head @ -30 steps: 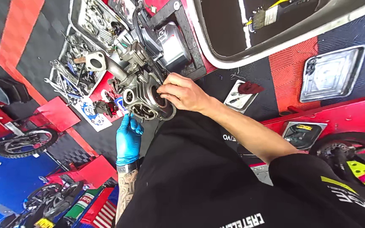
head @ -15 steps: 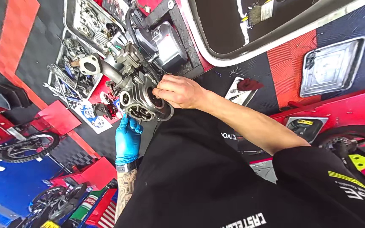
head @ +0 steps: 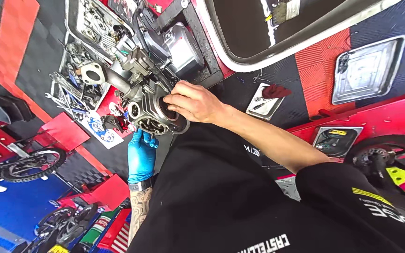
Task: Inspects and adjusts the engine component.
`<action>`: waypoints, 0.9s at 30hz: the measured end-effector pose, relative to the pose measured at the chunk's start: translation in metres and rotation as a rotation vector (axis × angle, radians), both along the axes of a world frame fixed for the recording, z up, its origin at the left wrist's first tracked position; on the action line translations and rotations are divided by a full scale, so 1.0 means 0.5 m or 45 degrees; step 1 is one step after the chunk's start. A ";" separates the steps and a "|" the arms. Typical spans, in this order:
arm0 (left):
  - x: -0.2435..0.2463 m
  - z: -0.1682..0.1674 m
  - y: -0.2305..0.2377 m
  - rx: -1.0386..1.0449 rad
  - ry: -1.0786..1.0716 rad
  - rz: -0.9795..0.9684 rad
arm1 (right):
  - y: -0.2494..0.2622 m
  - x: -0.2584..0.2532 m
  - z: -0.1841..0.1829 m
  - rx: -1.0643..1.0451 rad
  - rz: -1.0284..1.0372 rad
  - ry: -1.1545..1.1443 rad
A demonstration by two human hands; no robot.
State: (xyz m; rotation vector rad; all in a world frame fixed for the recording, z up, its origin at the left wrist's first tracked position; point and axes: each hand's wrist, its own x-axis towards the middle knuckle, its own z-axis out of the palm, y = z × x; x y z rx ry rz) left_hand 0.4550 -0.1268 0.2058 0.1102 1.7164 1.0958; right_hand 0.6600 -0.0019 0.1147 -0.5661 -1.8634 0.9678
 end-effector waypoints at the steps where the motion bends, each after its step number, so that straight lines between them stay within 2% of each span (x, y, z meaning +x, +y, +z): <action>1: -0.001 -0.001 -0.002 0.002 0.000 0.008 | -0.002 -0.003 -0.002 -0.022 -0.009 0.039; 9: 0.000 0.001 -0.012 -0.013 -0.008 0.062 | -0.004 -0.022 -0.011 -0.055 -0.061 0.031; 15: -0.008 0.010 -0.016 -0.001 0.039 0.063 | -0.016 -0.011 -0.014 -0.249 0.011 0.118; 27: -0.008 0.011 -0.015 -0.010 0.046 0.082 | -0.021 -0.021 -0.012 0.004 -0.095 -0.013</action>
